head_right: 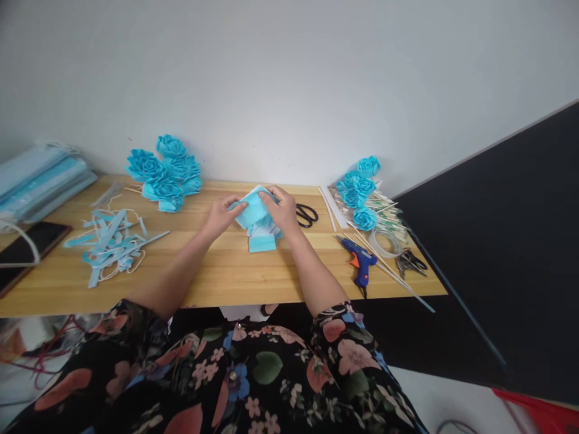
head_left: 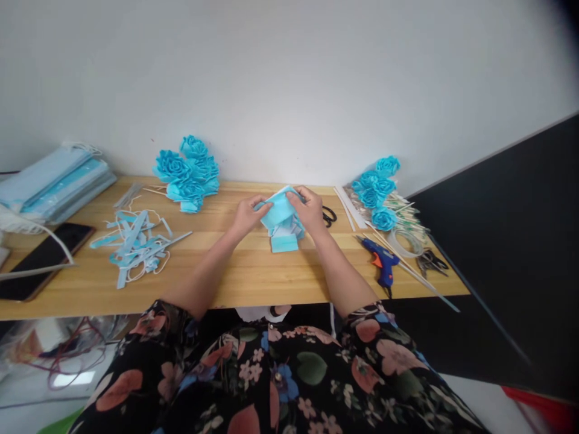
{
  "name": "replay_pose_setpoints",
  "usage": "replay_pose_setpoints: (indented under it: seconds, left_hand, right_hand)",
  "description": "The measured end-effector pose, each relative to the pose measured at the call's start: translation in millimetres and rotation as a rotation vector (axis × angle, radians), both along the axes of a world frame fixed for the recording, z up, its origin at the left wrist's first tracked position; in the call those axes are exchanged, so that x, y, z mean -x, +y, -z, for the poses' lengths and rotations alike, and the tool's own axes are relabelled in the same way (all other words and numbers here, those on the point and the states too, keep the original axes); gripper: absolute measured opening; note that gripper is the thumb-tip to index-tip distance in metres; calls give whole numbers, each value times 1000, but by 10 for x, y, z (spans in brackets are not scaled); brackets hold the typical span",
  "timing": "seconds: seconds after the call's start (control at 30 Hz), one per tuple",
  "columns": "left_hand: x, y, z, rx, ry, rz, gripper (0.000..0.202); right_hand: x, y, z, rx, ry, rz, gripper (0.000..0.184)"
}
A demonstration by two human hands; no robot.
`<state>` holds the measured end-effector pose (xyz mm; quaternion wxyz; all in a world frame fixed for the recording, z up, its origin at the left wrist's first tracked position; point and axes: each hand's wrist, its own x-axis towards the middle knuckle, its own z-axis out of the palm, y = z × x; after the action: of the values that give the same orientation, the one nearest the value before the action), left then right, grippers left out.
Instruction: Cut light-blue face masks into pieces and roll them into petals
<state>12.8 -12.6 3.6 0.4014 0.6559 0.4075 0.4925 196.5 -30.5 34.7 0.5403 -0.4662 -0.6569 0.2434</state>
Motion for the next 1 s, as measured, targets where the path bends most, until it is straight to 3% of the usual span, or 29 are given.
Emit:
replay_pose_setpoints:
  seconds: [0.27, 0.73, 1.0]
  left_hand:
    - [28, 115, 142, 105, -162, 2, 34]
    - [27, 130, 177, 159, -187, 46, 38]
    - [20, 123, 192, 123, -84, 96, 34]
  right_hand:
    - [-38, 42, 14, -2, 190, 90, 33]
    - [-53, 69, 71, 27, 199, 161, 35]
    - [-63, 117, 115, 24, 258, 169, 32]
